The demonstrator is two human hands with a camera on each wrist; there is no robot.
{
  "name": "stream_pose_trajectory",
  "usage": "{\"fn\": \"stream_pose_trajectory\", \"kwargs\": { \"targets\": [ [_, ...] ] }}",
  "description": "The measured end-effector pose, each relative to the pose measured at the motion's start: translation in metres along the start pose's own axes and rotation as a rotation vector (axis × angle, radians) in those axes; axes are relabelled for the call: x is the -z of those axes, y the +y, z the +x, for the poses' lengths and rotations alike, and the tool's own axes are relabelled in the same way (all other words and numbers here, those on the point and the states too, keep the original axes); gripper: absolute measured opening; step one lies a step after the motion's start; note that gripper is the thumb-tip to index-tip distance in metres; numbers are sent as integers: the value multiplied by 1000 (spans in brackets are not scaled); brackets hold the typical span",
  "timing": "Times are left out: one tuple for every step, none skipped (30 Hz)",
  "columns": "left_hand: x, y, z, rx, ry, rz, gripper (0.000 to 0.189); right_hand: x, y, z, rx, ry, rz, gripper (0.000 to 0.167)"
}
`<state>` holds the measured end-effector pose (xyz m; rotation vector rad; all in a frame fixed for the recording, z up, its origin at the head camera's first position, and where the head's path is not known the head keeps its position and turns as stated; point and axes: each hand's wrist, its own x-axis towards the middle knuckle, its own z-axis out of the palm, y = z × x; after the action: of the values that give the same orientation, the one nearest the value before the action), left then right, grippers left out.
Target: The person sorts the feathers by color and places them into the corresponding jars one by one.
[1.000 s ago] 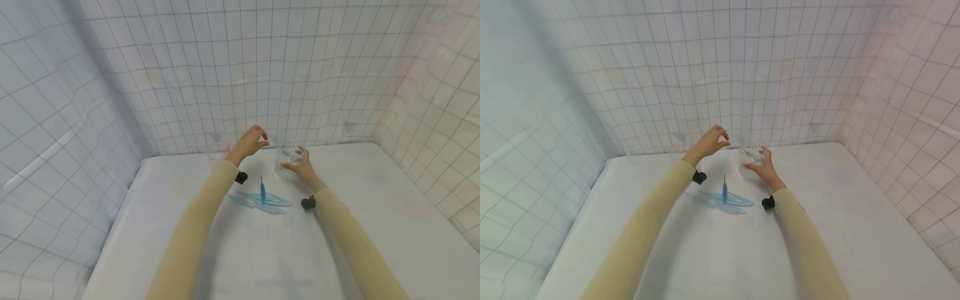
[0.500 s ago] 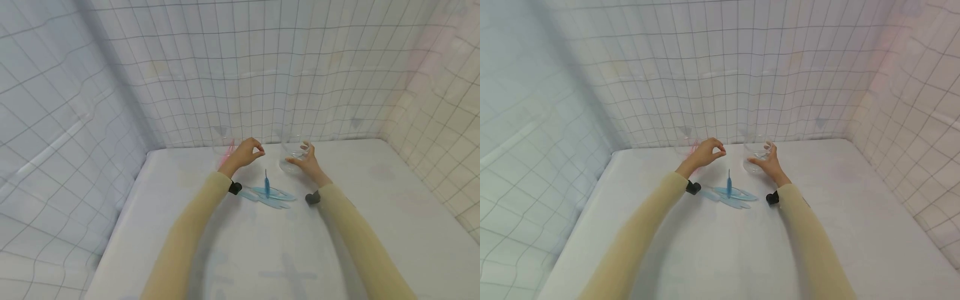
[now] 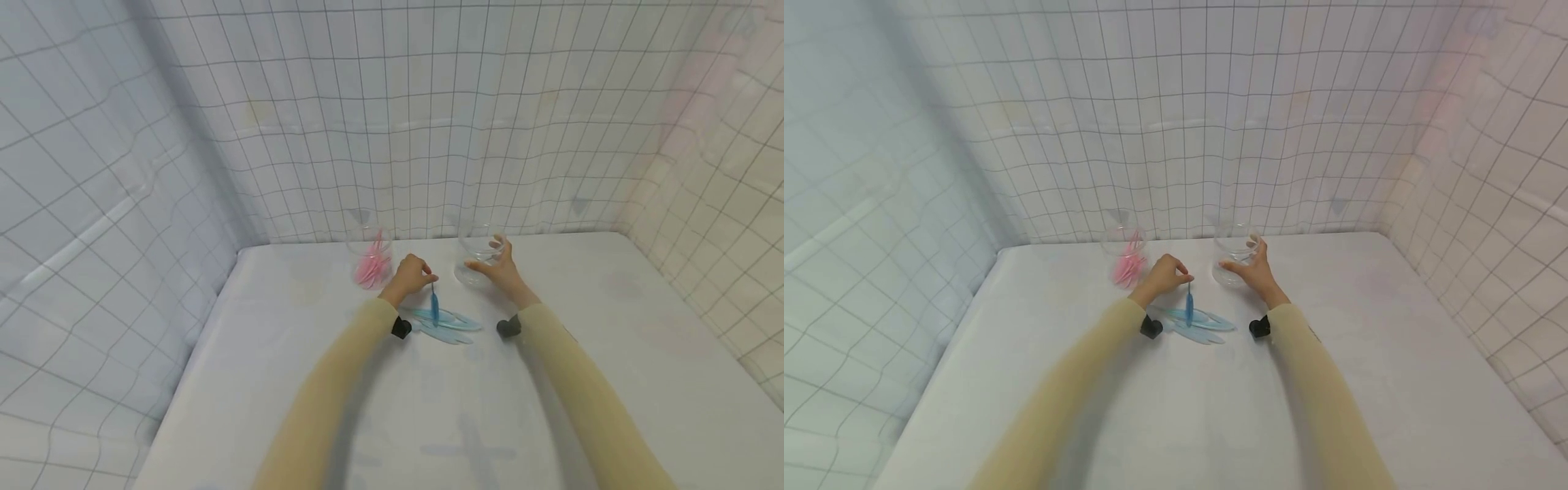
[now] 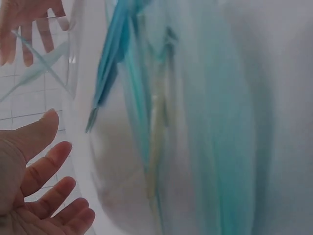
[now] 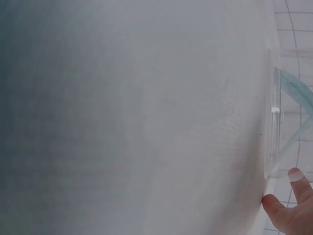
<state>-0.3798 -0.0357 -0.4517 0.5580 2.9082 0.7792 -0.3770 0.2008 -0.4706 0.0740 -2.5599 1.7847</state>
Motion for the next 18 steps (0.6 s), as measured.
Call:
{"fn": "stream_pose_trajectory", "kwargs": {
  "targets": [
    [-3, -1, 0, 17, -1, 20, 29, 0, 0, 0, 0, -1, -2, 101],
    [-5, -1, -1, 37, -4, 31, 30, 0, 0, -1, -1, -2, -1, 101],
    [-7, -1, -2, 51, -3, 45, 31, 0, 0, -1, -2, -4, 0, 101],
    [-9, -1, -3, 64, 0, 60, 32, 0, 1, -1, -1, -4, -1, 102],
    [-11, -1, -4, 73, 3, 75, 34, 0, 1, -1, -1, -5, 1, 102],
    [-12, -1, -4, 80, 6, 94, 35, 0, 1, -1, 1, -6, 3, 102],
    [-13, -1, -4, 87, 9, 118, 36, 1, 1, -1, 3, -8, 6, 102],
    [-14, -2, -4, 94, 14, 138, 37, 1, 1, -1, 3, -9, 8, 101],
    [-15, -2, -4, 101, 17, 157, 37, 1, 2, 0, 6, -9, 6, 102],
    [-15, -3, -4, 110, 21, 170, 37, 1, 2, 0, 9, -9, 5, 102],
    [-16, -4, -3, 118, 23, 183, 37, 1, 2, 0, 11, -9, 5, 103],
    [-16, -5, -3, 126, 25, 189, 36, 1, 2, 0, 12, -11, 2, 103],
    [-16, -5, -2, 134, 28, 189, 35, 1, 2, 0, 13, -10, -1, 104],
    [-17, -6, -1, 140, 30, 186, 34, 1, 2, 0, 13, -9, -2, 104],
    [-17, -6, -1, 143, 32, 177, 33, 1, 2, 1, 13, -10, 1, 104],
    [-17, -7, -1, 144, 35, 170, 31, 2, 3, 1, 13, -14, 3, 104],
    [-17, -7, 0, 146, 36, 163, 29, 2, 3, 1, 13, -17, 6, 104],
    [-17, -7, 0, 149, 37, 155, 28, 2, 3, 1, 12, -21, 6, 104]
  ]
}}
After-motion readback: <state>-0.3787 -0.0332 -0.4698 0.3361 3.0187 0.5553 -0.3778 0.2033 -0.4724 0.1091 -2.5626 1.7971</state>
